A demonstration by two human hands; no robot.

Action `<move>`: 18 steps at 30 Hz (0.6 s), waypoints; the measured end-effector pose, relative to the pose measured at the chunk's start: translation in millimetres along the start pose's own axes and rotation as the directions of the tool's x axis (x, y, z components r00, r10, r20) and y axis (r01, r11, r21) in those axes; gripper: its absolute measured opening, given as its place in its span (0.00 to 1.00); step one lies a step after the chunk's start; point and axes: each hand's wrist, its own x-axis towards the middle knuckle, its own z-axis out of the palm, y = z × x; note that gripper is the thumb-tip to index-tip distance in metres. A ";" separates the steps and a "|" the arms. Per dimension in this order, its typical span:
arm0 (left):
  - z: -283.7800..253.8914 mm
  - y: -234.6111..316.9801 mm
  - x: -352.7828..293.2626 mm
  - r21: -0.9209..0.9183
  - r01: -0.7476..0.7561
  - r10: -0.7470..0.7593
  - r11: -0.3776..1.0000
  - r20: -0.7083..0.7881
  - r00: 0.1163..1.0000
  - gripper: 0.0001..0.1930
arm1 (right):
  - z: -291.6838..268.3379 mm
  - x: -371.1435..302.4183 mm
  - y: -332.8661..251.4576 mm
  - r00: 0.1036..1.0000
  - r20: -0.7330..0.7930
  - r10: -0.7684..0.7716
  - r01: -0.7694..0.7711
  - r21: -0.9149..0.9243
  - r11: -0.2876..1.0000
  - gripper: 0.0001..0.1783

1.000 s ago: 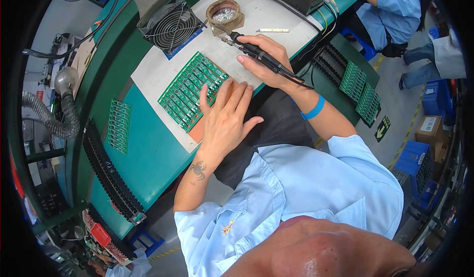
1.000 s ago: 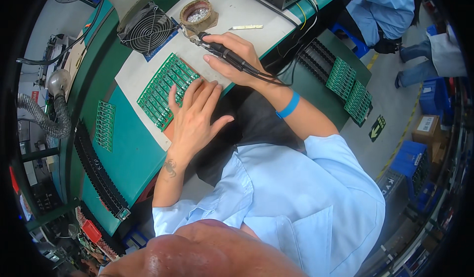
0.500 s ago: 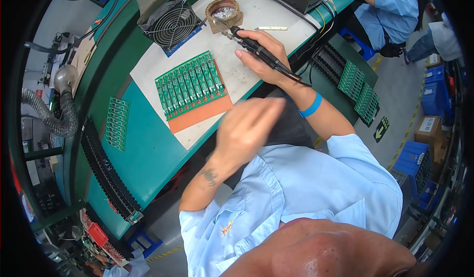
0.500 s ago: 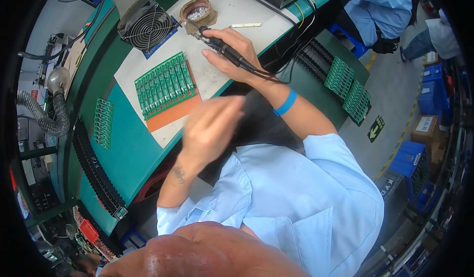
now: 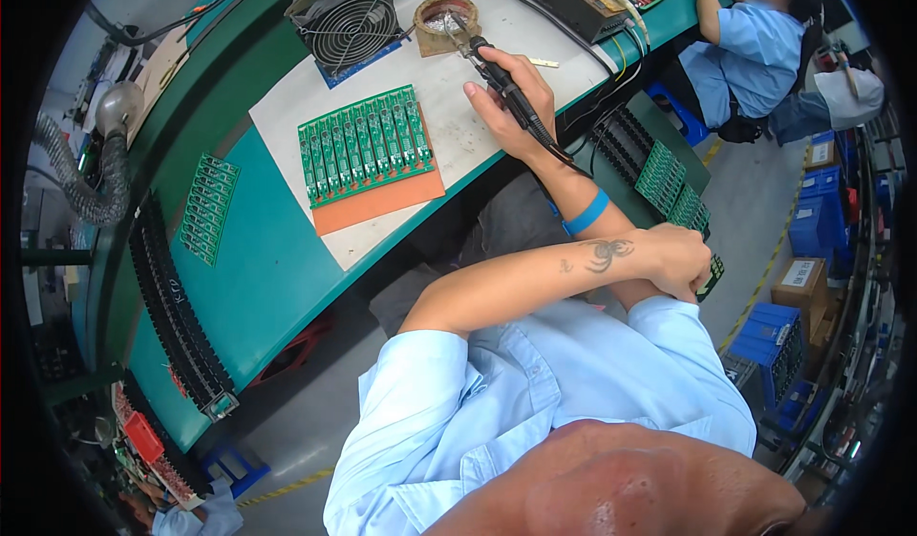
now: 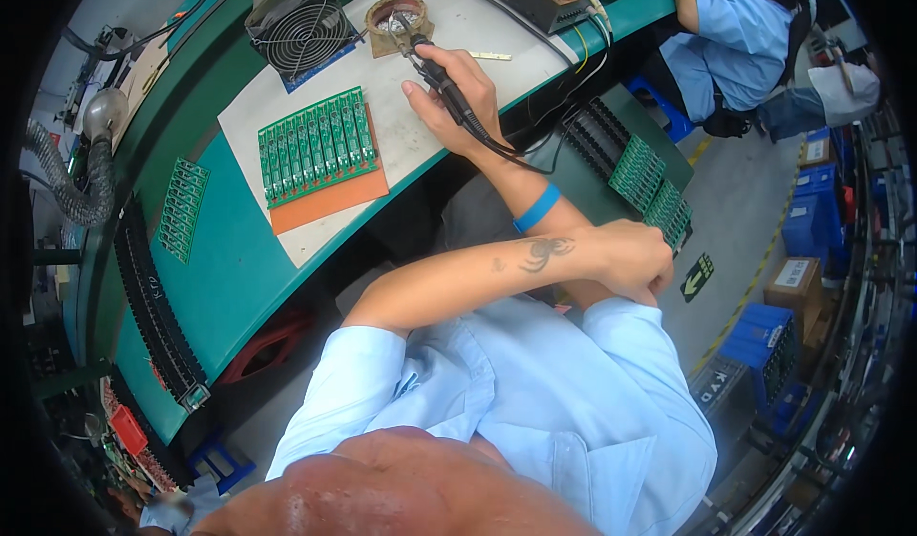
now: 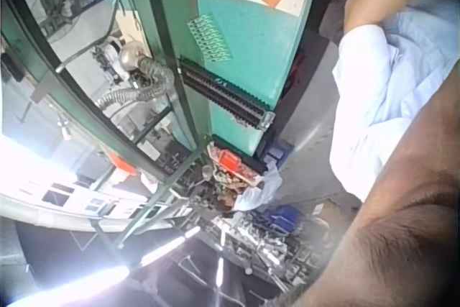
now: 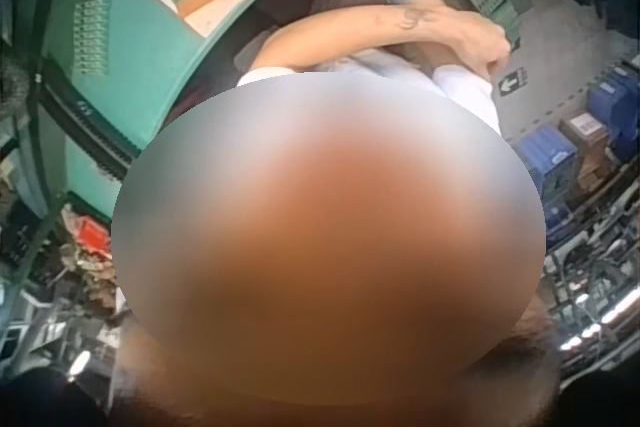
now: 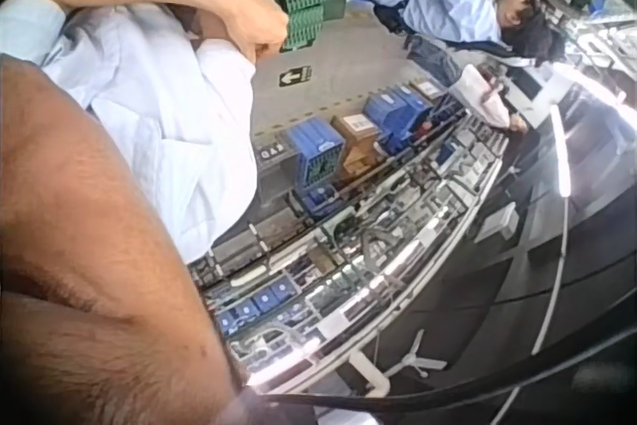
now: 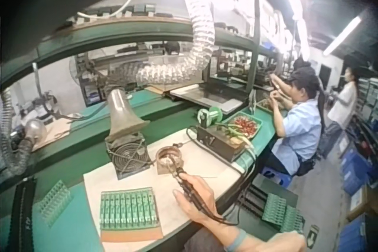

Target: The worker performs manual soldering on several circuit boards and operates a crimping machine.

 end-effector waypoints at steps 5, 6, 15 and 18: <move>23.7 18.4 20.7 -0.349 -0.237 0.246 0.907 -0.021 0.969 0.11 | 1.5 1.9 1.3 0.999 0.008 -0.046 0.046 -0.032 0.998 0.24; 33.0 20.4 25.0 -0.435 -0.384 0.387 0.814 -0.086 0.918 0.12 | 2.3 0.9 0.2 0.998 0.009 -0.057 0.058 -0.040 0.998 0.24; 37.4 46.5 8.3 -0.592 -0.434 0.371 0.679 -0.234 0.899 0.12 | 1.7 1.4 1.2 0.998 0.029 -0.053 0.055 -0.058 0.997 0.24; 37.6 44.7 3.4 -0.578 -0.410 0.321 0.706 -0.255 0.912 0.13 | 1.2 0.2 1.5 0.998 0.025 -0.059 0.061 -0.065 0.996 0.24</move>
